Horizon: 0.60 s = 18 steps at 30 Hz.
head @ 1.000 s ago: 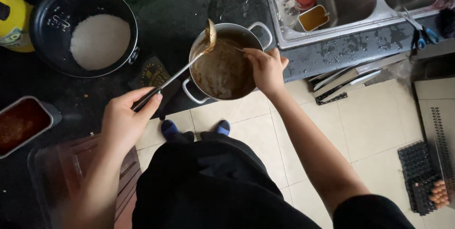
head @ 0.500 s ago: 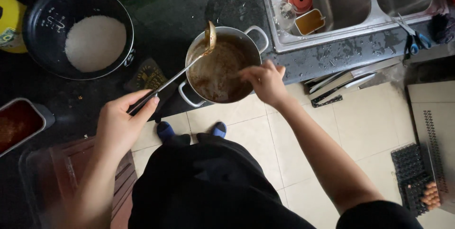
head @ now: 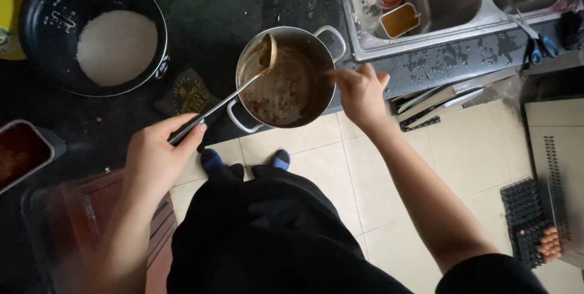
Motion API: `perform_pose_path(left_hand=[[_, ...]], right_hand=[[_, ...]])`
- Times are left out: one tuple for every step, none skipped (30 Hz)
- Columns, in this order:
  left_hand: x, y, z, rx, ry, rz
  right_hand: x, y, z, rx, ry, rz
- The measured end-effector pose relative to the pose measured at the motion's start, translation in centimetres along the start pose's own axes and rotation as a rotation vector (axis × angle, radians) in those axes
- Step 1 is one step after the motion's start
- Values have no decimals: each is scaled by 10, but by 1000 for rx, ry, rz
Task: Preparing sauce in a pot on a stove, transferring it into containers, and cleaning the pot in the sink.
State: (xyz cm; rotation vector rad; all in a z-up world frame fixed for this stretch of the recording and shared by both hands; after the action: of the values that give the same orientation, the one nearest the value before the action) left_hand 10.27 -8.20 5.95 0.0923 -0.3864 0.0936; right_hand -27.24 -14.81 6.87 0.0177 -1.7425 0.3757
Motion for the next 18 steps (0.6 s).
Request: perform_pose_path(left_hand=[[-1, -1, 0, 73, -58, -19], [-1, -2, 1, 145, -116, -38], [-3, -3, -2, 142, -113, -41], [-3, -5, -3, 105, -99, -23], [-4, -6, -4, 70, -85, -6], [-5, -8, -4, 68, -82, -10], [-4, -8, -4, 34, -107, -2], [-3, -8, -3, 0, -133, 5], [-2, -10, -2, -3, -132, 4], [-1, -11, 1, -42, -145, 11], [-2, -12, 4, -79, -155, 15], [-3, -13, 6, -80, -151, 12], [-4, -14, 5, -49, -152, -2], [-5, -15, 4, -17, -154, -17], [-4, -15, 1, -17, -155, -20], [-4, -15, 1, -72, -175, -15], [-5, -16, 1, -130, -193, -8], [-4, -17, 1, -133, -192, -8]], right_hand=[[1, 2, -5, -9, 2, -28], [3, 3, -11, -17, 4, -57], [6, 3, -15, -20, 8, -55], [10, 3, -21, -11, -2, -33], [14, 4, -26, -4, -13, -13], [14, 6, -25, -7, -9, -13], [14, 8, -25, -10, 14, 11], [14, 11, -25, -14, 38, 35], [15, 12, -28, -15, 39, 37], [15, 13, -32, -21, 38, 15], [17, 15, -34, -28, 40, -10], [17, 14, -31, -30, 45, -11], [18, 14, -28, -41, 64, 5], [18, 15, -25, -53, 83, 21], [21, 15, -29, -55, 83, 20], [23, 16, -33, -63, 106, 7], [26, 15, -36, -68, 132, -3], [25, 15, -37, -70, 134, -1]])
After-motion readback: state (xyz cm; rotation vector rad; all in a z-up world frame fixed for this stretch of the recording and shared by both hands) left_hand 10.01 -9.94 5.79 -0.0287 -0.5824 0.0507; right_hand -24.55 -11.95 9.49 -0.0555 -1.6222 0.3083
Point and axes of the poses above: each hand's wrist, its own y-axis away from the middle knuckle, its own x-axis out of the back of the hand, z = x × y, the point moved 4 cm from there along -y, towards the middle knuckle, and after that the axes turned 6 degrees about z, right-handed, at the moved point
